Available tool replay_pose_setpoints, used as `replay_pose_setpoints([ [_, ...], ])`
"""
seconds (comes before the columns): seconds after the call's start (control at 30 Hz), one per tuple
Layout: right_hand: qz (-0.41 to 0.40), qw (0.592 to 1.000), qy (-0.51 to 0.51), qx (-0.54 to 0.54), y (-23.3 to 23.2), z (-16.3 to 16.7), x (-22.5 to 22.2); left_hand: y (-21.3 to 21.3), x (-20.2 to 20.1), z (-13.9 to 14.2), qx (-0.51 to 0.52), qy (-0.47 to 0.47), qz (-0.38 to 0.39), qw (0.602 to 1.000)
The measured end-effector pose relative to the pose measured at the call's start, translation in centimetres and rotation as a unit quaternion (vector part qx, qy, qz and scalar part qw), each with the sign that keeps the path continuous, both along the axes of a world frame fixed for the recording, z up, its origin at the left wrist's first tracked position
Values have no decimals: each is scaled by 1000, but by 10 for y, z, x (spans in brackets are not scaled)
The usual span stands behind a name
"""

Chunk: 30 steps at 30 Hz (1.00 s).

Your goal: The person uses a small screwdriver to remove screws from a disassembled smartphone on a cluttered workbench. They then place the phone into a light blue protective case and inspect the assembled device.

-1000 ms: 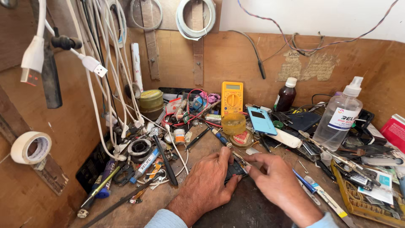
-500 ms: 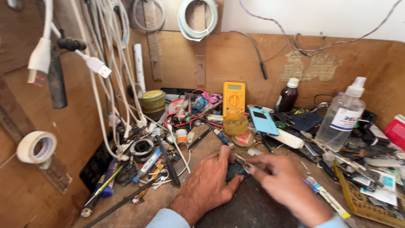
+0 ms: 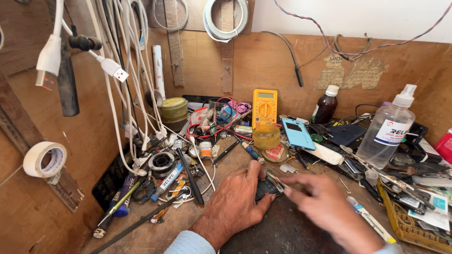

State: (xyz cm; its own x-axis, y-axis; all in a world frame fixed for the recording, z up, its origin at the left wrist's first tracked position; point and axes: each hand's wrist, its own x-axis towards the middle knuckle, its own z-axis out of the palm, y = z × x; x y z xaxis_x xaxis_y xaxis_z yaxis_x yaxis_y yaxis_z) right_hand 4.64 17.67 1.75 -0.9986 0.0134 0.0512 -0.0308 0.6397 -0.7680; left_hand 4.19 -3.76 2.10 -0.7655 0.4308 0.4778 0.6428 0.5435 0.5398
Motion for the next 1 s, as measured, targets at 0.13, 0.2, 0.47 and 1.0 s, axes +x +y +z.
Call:
replay_pose_setpoints([
  [0.13, -91, 987, -132, -2, 19, 18, 4, 1, -1, -1, -4, -8, 1, 1000],
  [0.2, -94, 992, -82, 21, 15, 18, 1, 0, -1, 0, -10, -11, 0, 1000],
  [0.47, -53, 997, -53, -20, 1, 10, 0, -1, -1, 0, 0, 1, 0, 1000],
  [1.0, -79, 971, 6, 225, -34, 40, 28, 0, -1, -1, -5, 15, -1, 1000],
])
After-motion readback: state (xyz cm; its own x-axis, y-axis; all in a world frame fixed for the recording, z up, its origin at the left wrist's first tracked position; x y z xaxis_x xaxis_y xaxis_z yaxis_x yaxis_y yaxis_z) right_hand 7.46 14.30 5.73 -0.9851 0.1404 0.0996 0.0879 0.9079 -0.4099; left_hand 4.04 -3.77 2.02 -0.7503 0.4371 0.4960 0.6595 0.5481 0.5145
